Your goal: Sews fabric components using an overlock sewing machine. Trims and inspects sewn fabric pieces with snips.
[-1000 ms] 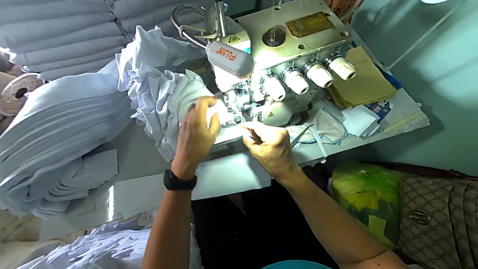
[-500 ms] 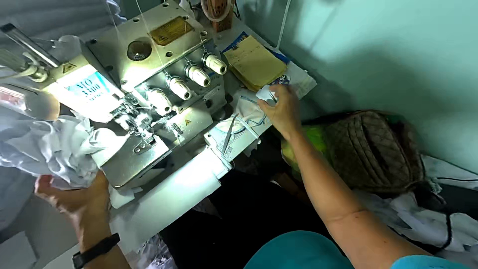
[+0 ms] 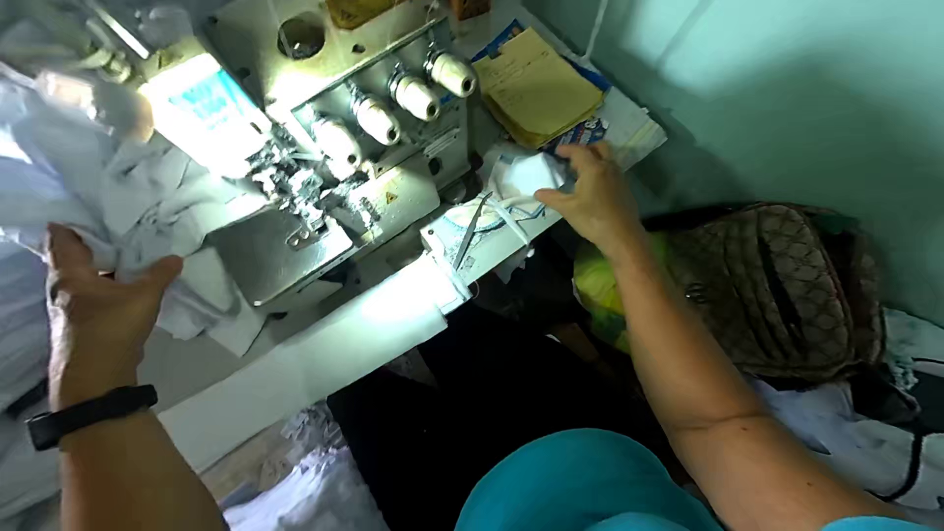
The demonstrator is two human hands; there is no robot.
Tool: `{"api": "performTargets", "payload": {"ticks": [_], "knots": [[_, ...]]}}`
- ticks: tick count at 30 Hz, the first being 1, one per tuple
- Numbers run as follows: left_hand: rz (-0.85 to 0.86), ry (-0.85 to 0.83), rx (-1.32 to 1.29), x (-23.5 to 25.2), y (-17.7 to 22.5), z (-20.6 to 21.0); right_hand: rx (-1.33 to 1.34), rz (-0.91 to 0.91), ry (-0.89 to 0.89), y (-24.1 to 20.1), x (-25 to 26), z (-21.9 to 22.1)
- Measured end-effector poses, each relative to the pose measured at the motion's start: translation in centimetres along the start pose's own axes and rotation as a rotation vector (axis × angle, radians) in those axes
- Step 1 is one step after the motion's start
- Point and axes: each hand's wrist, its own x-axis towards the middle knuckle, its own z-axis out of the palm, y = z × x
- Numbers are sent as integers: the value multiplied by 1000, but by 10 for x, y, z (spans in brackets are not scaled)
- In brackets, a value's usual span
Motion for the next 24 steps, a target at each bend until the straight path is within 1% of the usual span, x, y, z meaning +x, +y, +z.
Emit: {"api": "performTargets", "payload": {"ticks": [1, 2, 3, 6, 7, 9, 11, 13, 15, 17, 19, 21, 22, 24], "knots": [[-4, 0, 0, -13, 1, -3, 27, -52, 29, -7, -8, -1], [-5, 47, 6, -29, 0, -4, 82, -120, 43, -14, -19, 1], [9, 107, 4, -46, -3, -3, 165, -188, 17, -22, -28, 6], [73, 178, -34, -101, 12, 12, 431, -279, -213, -42, -55, 38], [92, 185, -18, -118, 15, 19, 476, -303, -258, -47, -63, 53], [112, 198, 16, -150, 8, 34, 500, -359, -279, -57, -77, 78], [93, 232, 22, -175, -3, 48, 445, -403, -282, -69, -86, 93], [19, 265, 59, -192, -16, 58, 290, -425, -297, -80, -89, 104], [-39, 271, 103, -202, -31, 66, 128, -431, -309, -90, -93, 109], [-52, 284, 114, -205, -41, 73, 52, -439, -318, -94, -96, 109], [-64, 298, 101, -205, -40, 78, 56, -459, -334, -87, -94, 111], [-70, 303, 110, -207, -36, 81, 106, -493, -371, -70, -86, 112], [-61, 307, 106, -208, -36, 80, 134, -498, -391, -62, -78, 110], [-11, 299, 101, -213, -37, 77, 95, -463, -374, -50, -63, 101]]}}
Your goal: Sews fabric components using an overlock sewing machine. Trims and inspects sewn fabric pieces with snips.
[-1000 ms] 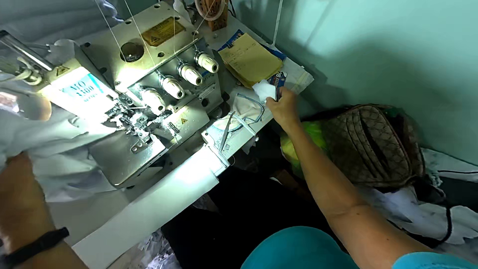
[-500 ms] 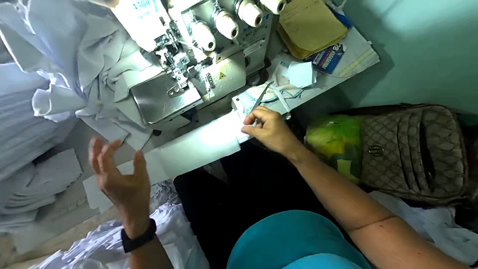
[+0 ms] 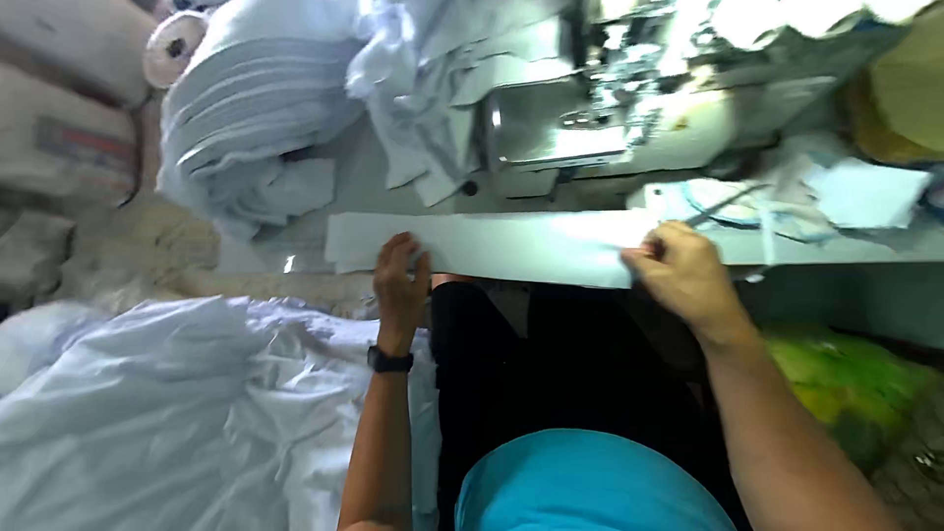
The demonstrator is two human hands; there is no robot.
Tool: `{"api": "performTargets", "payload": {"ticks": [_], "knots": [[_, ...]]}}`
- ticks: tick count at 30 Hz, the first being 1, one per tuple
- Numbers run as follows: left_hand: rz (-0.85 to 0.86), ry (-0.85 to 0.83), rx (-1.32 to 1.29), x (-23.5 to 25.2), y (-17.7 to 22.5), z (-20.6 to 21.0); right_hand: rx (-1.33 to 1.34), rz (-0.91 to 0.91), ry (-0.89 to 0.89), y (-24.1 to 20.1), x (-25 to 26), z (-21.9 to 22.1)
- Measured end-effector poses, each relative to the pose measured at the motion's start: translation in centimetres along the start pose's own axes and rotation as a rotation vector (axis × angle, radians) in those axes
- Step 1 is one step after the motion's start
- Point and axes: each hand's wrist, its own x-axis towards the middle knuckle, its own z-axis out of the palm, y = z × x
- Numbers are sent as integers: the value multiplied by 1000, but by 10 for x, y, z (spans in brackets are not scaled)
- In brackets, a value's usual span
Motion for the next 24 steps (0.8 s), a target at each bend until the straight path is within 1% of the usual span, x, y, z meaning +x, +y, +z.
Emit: {"api": "performTargets", "payload": {"ticks": [2, 3, 4, 5, 6, 8, 9, 10, 12, 13, 14, 15, 16, 17, 18, 19, 20, 21, 22, 23, 24], "knots": [[64, -2, -33, -4, -4, -5, -82, 112, 65, 8, 2, -12], [86, -9, -61, -4, -5, -8, -100, 166, 101, 3, 2, -15], [100, -23, -86, -2, -5, -14, -96, 180, 129, -8, 2, -15], [107, -38, -98, 2, -7, -22, -69, 126, 150, -20, 0, -12], [97, -44, -87, 8, -12, -30, -6, 14, 163, -33, -1, -6], [47, -46, -57, 28, -31, -44, 271, -204, 150, -57, 2, 6], [44, -35, -62, 38, -46, -48, 474, -264, 125, -71, 4, 9], [40, -55, -65, 44, -59, -53, 671, -313, 100, -84, 7, 3], [42, -142, -63, 50, -78, -60, 929, -440, 111, -96, 19, -26], [47, -172, -59, 51, -84, -61, 1012, -476, 152, -94, 26, -44], [55, -184, -48, 52, -89, -62, 1084, -473, 201, -85, 34, -58], [54, -178, -44, 53, -93, -63, 1121, -428, 261, -78, 38, -66], [28, -149, -68, 55, -96, -63, 1116, -367, 319, -77, 40, -68], [-39, -97, -121, 57, -99, -65, 1060, -300, 351, -78, 38, -65], [-168, -9, -238, 59, -102, -67, 978, -239, 359, -80, 34, -58], [-303, 149, -445, 64, -104, -69, 910, -207, 340, -77, 30, -48], [-395, 333, -705, 70, -105, -72, 864, -194, 311, -70, 26, -34], [-441, 485, -953, 78, -104, -78, 811, -183, 283, -61, 23, -20], [-437, 592, -1142, 85, -99, -83, 739, -173, 255, -53, 21, -6], [-402, 657, -1272, 92, -91, -88, 644, -180, 228, -46, 20, 6], [-340, 676, -1361, 98, -81, -90, 537, -209, 202, -43, 20, 14]]}}
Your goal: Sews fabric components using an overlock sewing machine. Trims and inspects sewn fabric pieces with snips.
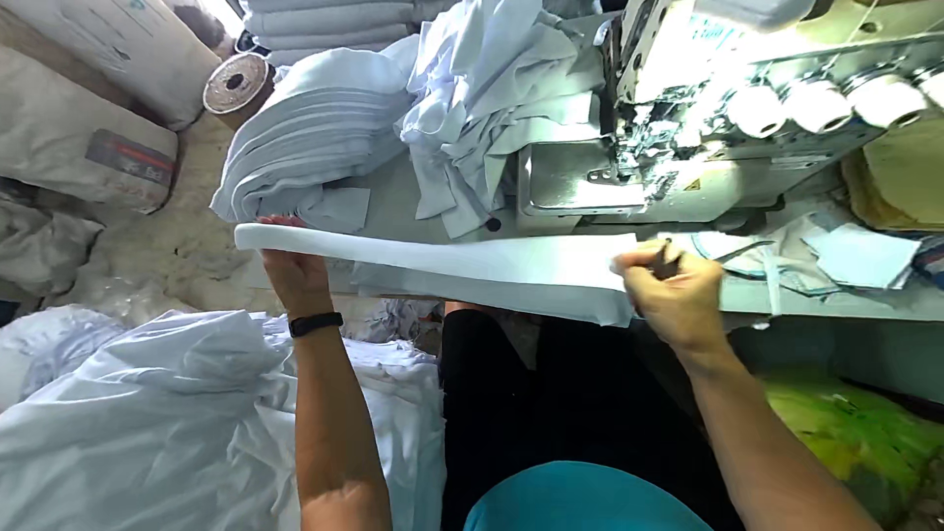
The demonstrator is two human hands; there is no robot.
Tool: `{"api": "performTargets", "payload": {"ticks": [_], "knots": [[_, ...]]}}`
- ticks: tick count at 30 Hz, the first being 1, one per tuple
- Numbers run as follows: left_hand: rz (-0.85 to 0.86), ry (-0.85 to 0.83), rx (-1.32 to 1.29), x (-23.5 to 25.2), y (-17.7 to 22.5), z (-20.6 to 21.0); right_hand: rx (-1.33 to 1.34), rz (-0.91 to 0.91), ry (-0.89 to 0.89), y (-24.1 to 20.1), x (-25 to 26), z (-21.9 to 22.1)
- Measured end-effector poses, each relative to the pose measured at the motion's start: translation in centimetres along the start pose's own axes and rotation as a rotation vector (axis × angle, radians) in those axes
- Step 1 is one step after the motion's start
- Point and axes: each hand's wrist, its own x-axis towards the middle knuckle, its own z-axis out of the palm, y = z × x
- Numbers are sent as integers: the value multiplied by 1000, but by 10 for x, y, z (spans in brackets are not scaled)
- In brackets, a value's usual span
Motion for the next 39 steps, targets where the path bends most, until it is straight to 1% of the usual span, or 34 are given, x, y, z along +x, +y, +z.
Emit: {"api": "performTargets", "payload": {"ticks": [1, 2, 3, 5, 6, 7, 9, 11, 13, 15, 18, 22, 25, 28, 29, 31, 33, 35, 37, 39], "knots": [[7, -69, -52, -3, 0, 13, -87, -39, -55, 2, 0, 3], [-7, -176, -33, -11, 0, 29, -141, -69, -105, 1, 1, 6], [-19, -338, 81, -23, -3, 45, -146, -86, -144, -5, 3, 7], [-2, -711, 344, -57, -10, 78, -52, -122, -189, -20, 7, 8], [23, -898, 445, -79, -13, 93, 8, -158, -204, -26, 8, 8], [25, -1033, 481, -98, -15, 110, 59, -201, -219, -30, 10, 8], [19, -1235, 510, -122, -22, 138, 112, -284, -240, -37, 11, 7], [22, -1359, 499, -130, -32, 155, 109, -344, -242, -40, 10, 7], [-14, -1373, 485, -135, -37, 164, 108, -376, -226, -41, 10, 6], [-70, -1328, 488, -138, -36, 168, 112, -378, -209, -40, 8, 5], [-105, -1254, 506, -135, -33, 170, 145, -347, -190, -35, 4, 0], [-117, -1142, 485, -136, -33, 171, 271, -218, -154, -31, -2, -7], [-138, -1069, 446, -138, -38, 173, 395, -99, -123, -33, -1, -2], [-179, -1001, 383, -139, -46, 174, 466, -39, -96, -36, 1, 6], [-163, -1001, 366, -137, -48, 176, 483, -32, -82, -37, 3, 10], [-40, -1048, 385, -131, -51, 183, 463, -49, -47, -37, 9, 18], [153, -1132, 478, -123, -51, 196, 361, -102, 4, -34, 15, 23], [321, -1203, 578, -116, -57, 209, 277, -128, 98, -26, 19, 29], [388, -1243, 660, -113, -70, 217, 231, -94, 186, -17, 17, 34], [490, -1278, 796, -116, -76, 220, 189, -79, 210, -11, 10, 34]]}}
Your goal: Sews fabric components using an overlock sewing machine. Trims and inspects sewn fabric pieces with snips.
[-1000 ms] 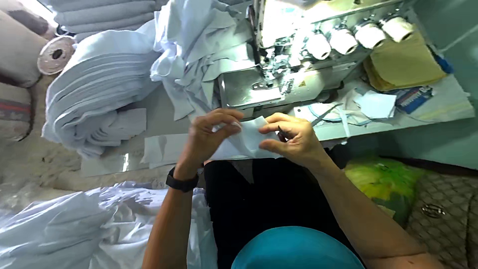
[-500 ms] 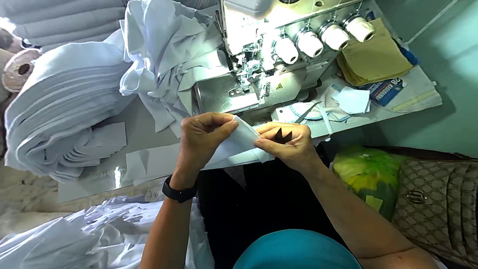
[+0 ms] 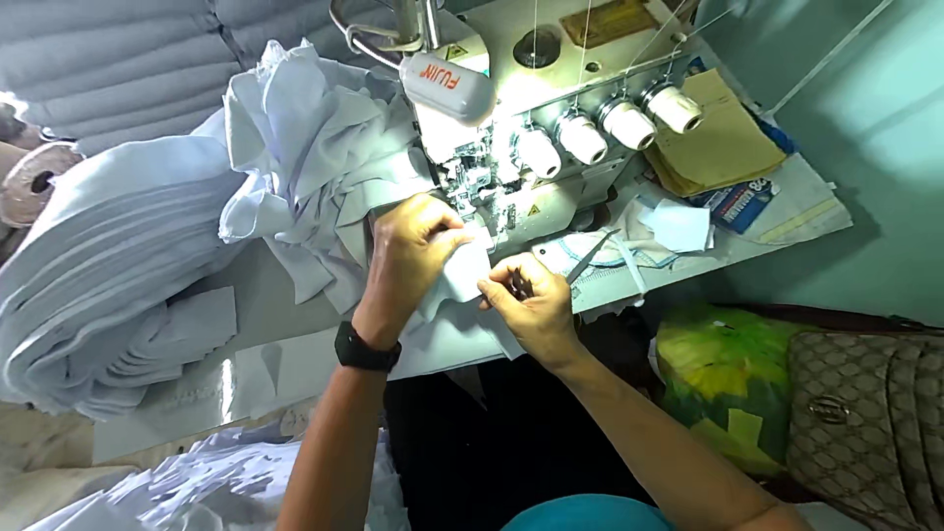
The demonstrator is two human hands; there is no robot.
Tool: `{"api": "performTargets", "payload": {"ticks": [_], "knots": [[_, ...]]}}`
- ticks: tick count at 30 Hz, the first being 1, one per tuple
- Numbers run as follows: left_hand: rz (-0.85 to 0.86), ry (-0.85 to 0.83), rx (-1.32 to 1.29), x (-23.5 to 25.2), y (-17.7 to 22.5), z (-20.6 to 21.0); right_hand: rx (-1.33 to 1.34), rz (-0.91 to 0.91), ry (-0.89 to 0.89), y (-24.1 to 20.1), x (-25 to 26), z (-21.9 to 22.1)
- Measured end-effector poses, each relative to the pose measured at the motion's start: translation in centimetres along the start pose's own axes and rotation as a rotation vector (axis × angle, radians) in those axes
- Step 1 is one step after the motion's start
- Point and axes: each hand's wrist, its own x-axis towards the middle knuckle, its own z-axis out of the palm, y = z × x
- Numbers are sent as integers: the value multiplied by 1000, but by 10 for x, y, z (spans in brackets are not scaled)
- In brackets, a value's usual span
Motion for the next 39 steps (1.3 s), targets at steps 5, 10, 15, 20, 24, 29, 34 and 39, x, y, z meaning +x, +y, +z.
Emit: {"api": "performTargets", "payload": {"ticks": [5, 10, 15, 20, 24, 29, 34, 39], "knots": [[-88, 40, 649, -31, 39, 38, -174, -142, 8, -1, -3, -6], [-138, 106, 509, -39, 24, 45, -261, -207, -12, -5, 15, -4], [-182, -4, 298, -20, 10, 16, -475, -261, -13, -11, 36, -1], [-289, -60, 164, 14, -30, -11, -449, -211, -84, -18, 30, -3], [-315, 96, 3, 34, -70, -13, -478, -184, -139, -3, -18, 3], [-283, 448, -81, 12, -76, 0, -853, -194, -243, 27, -56, -6], [-212, 365, 109, -93, -14, -8, -780, -204, -263, 28, -46, -17], [-363, 78, 331, -203, -30, -40, -209, 115, -253, -5, -22, -26]]}}
